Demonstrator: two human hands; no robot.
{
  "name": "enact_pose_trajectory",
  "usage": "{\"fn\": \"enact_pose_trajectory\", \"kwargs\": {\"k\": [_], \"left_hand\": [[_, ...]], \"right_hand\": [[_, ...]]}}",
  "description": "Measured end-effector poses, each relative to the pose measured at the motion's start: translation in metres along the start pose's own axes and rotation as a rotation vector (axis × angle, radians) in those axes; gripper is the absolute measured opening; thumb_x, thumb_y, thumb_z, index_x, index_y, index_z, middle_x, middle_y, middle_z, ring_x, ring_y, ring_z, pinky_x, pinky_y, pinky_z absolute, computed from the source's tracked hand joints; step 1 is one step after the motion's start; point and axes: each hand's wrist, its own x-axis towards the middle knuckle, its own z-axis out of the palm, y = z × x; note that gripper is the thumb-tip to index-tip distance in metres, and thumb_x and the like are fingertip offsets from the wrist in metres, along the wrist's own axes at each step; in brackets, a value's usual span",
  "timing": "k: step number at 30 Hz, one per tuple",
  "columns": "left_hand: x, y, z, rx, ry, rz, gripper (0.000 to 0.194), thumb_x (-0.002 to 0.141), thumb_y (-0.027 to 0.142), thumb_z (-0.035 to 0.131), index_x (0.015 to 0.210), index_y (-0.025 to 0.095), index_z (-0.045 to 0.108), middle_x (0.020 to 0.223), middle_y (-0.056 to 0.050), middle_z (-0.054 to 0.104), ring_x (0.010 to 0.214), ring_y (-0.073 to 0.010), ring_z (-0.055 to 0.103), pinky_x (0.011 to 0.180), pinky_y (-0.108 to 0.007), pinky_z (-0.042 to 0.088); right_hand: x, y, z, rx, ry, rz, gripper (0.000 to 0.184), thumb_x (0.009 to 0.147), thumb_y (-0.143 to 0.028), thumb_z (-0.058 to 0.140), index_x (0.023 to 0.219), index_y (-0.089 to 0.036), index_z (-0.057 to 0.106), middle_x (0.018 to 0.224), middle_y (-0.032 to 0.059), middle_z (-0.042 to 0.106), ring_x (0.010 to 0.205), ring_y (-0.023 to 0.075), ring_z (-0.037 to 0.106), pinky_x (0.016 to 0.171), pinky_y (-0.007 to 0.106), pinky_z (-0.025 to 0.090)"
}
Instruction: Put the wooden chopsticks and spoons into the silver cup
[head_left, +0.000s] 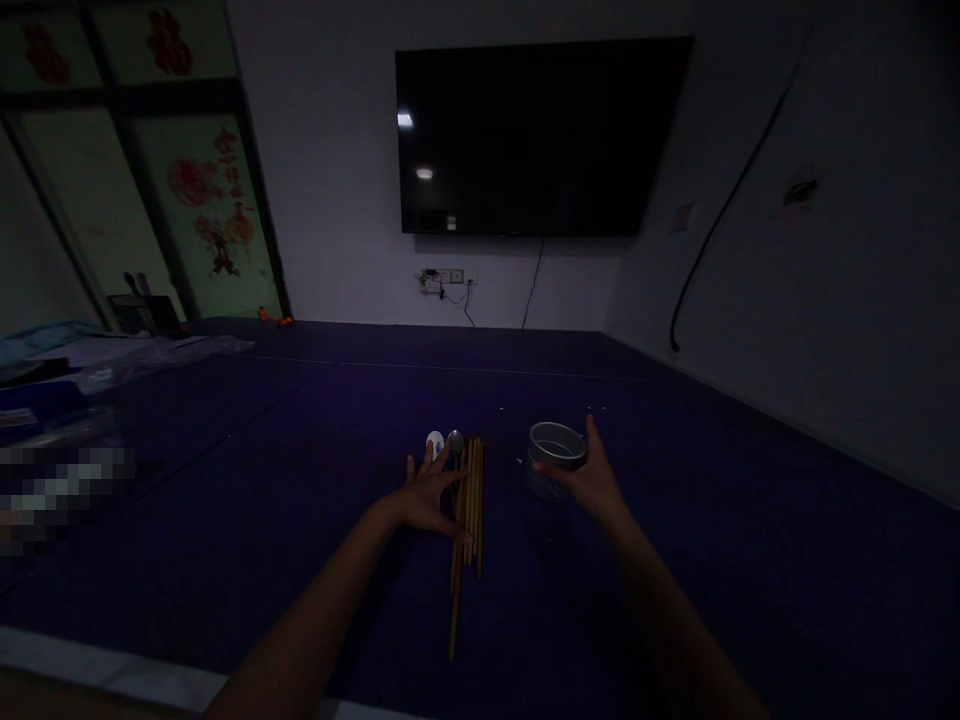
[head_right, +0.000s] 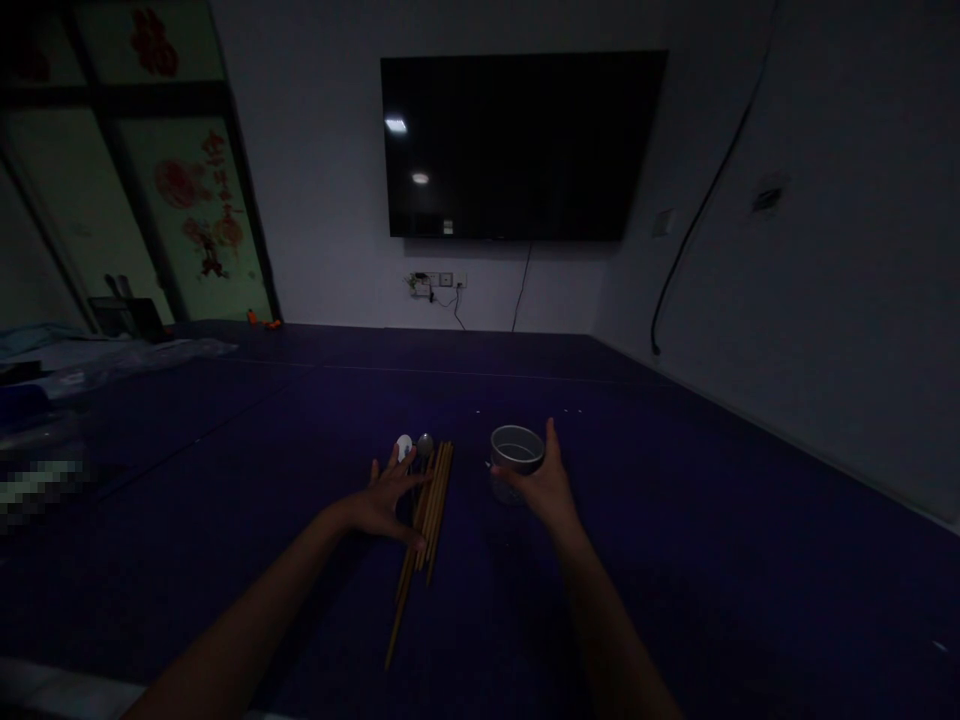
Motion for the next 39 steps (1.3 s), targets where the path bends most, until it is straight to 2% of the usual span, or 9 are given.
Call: {"fn": "enact_pose_trajectory", "kwargs": {"k": [12, 19, 23, 25, 27, 30, 34, 36, 39], "left_hand": [[0.006, -0.007, 0.006, -0.017, 0.055, -0.004, 0.095, 0.056, 0.069, 0.065, 0.137, 0.03, 0.037, 0.154, -0.01, 0.001, 0.135, -0.0387, -0.017, 0.099, -0.068, -0.011], [0.005, -0.011, 0.005, -0.001, 0.089, 0.026, 0.085, 0.057, 0.071, 0.062, 0.13, 0.031, 0.048, 0.153, -0.008, 0.005, 0.136, -0.0386, -0.013, 0.098, -0.069, -0.012], [0.005, -0.009, 0.003, -0.009, 0.119, 0.054, 0.074, 0.062, 0.069, 0.061, 0.125, 0.03, 0.053, 0.153, -0.006, 0.008, 0.137, -0.0395, -0.009, 0.096, -0.071, -0.011], [0.006, -0.008, 0.002, -0.02, 0.13, 0.058, 0.067, 0.065, 0.067, 0.06, 0.121, 0.03, 0.057, 0.153, -0.005, 0.011, 0.137, -0.0399, -0.007, 0.096, -0.072, -0.01], [0.007, -0.008, 0.001, -0.034, 0.14, 0.057, 0.055, 0.071, 0.064, 0.056, 0.115, 0.031, 0.062, 0.152, -0.004, 0.015, 0.138, -0.0391, -0.003, 0.097, -0.072, -0.007], [0.009, -0.01, 0.002, -0.046, 0.164, 0.058, 0.037, 0.08, 0.056, 0.05, 0.102, 0.032, 0.068, 0.15, -0.002, 0.024, 0.139, -0.0352, 0.003, 0.1, -0.07, -0.002], [0.012, -0.014, 0.002, -0.035, 0.192, 0.062, 0.028, 0.084, 0.044, 0.048, 0.092, 0.03, 0.071, 0.146, -0.001, 0.034, 0.139, -0.0312, 0.01, 0.103, -0.067, 0.002], [0.012, -0.015, 0.003, -0.035, 0.202, 0.06, 0.027, 0.084, 0.041, 0.048, 0.092, 0.029, 0.071, 0.144, -0.001, 0.036, 0.139, -0.0305, 0.013, 0.103, -0.066, 0.003], [0.012, -0.015, 0.004, -0.022, 0.232, 0.059, 0.027, 0.084, 0.04, 0.048, 0.094, 0.029, 0.071, 0.142, -0.002, 0.04, 0.138, -0.0291, 0.017, 0.104, -0.064, 0.006]], "right_hand": [[-0.002, -0.011, -0.009, -0.009, -0.124, 0.014, 0.132, 0.043, -0.044, 0.082, 0.146, -0.014, 0.006, 0.13, 0.0179, 0.05, 0.118, 0.031, 0.05, 0.096, 0.043, 0.041], [-0.003, -0.016, -0.009, -0.171, -0.103, -0.051, 0.126, 0.052, -0.055, 0.075, 0.146, -0.017, 0.002, 0.134, 0.0197, 0.045, 0.115, 0.031, 0.052, 0.09, 0.043, 0.045], [-0.008, -0.031, -0.009, -0.376, 0.169, -0.233, 0.1, 0.064, -0.059, 0.066, 0.144, -0.016, 0.022, 0.134, 0.0196, 0.046, 0.12, 0.0336, 0.045, 0.093, 0.049, 0.041], [-0.016, -0.04, -0.007, -0.448, 0.322, -0.438, 0.074, 0.073, -0.052, 0.062, 0.133, -0.015, 0.043, 0.13, 0.0179, 0.05, 0.121, 0.0316, 0.045, 0.097, 0.048, 0.037], [-0.027, -0.049, 0.0, -0.451, 0.326, -0.666, 0.041, 0.081, -0.039, 0.057, 0.116, -0.016, 0.058, 0.115, 0.0138, 0.061, 0.111, 0.0261, 0.053, 0.097, 0.043, 0.039], [-0.048, -0.061, 0.021, -0.421, 0.074, -0.881, 0.019, 0.086, -0.025, 0.049, 0.095, -0.018, 0.065, 0.094, 0.008, 0.069, 0.092, 0.0186, 0.061, 0.087, 0.033, 0.045], [-0.072, -0.075, 0.048, -0.498, -0.523, -0.86, 0.024, 0.089, -0.023, 0.041, 0.081, -0.018, 0.063, 0.084, 0.0069, 0.069, 0.087, 0.0177, 0.061, 0.08, 0.03, 0.045], [-0.077, -0.079, 0.055, -0.561, -0.66, -0.782, 0.025, 0.09, -0.025, 0.04, 0.082, -0.017, 0.062, 0.085, 0.0071, 0.068, 0.088, 0.0183, 0.061, 0.081, 0.031, 0.043], [-0.078, -0.079, 0.057, -0.609, -0.719, -0.686, 0.028, 0.092, -0.028, 0.036, 0.085, -0.016, 0.061, 0.09, 0.008, 0.067, 0.088, 0.0177, 0.06, 0.082, 0.031, 0.041]]}}
